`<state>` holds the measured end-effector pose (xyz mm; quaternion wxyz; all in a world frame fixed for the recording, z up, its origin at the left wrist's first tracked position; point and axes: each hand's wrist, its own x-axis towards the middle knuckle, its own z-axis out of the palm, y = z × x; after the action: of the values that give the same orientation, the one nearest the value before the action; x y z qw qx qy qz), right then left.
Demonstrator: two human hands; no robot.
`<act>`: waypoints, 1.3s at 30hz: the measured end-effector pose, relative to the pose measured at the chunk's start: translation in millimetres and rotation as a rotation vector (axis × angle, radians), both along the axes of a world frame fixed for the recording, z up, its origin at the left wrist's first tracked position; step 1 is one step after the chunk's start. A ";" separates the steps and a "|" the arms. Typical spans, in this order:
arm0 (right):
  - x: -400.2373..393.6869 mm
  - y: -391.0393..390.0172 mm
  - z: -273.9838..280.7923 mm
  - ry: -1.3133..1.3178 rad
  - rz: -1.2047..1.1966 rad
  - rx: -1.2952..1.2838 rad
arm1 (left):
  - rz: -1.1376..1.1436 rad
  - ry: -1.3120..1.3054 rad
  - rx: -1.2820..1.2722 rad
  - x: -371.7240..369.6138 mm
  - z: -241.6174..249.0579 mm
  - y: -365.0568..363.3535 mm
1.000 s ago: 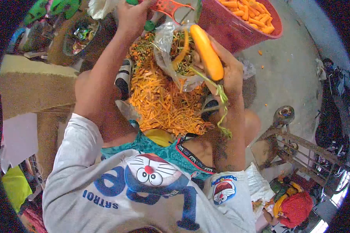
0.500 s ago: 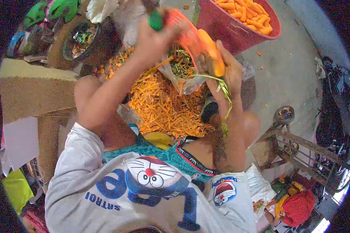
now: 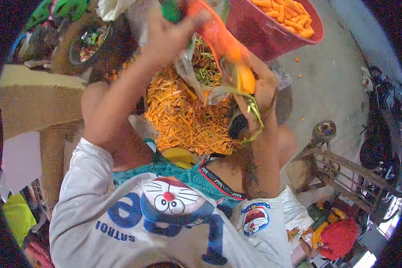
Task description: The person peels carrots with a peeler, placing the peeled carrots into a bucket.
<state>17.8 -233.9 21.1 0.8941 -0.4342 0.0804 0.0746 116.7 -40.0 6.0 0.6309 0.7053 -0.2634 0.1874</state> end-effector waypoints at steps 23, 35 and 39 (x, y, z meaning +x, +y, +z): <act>0.0 3.6 8.6 -0.015 -0.007 -0.016 | 0.044 0.101 -0.167 10.0 9.0 16.0; 12.3 -12.2 -9.8 -0.187 0.246 0.060 | 0.079 0.105 -0.173 7.7 19.5 21.2; 11.7 -12.0 -7.8 -0.149 0.230 0.088 | 0.039 0.159 -0.175 -14.0 11.1 11.2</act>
<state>29.5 -245.9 13.3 0.9015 -0.4051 -0.0399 0.1473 102.7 -28.8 17.2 0.7051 0.6653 -0.1813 0.1654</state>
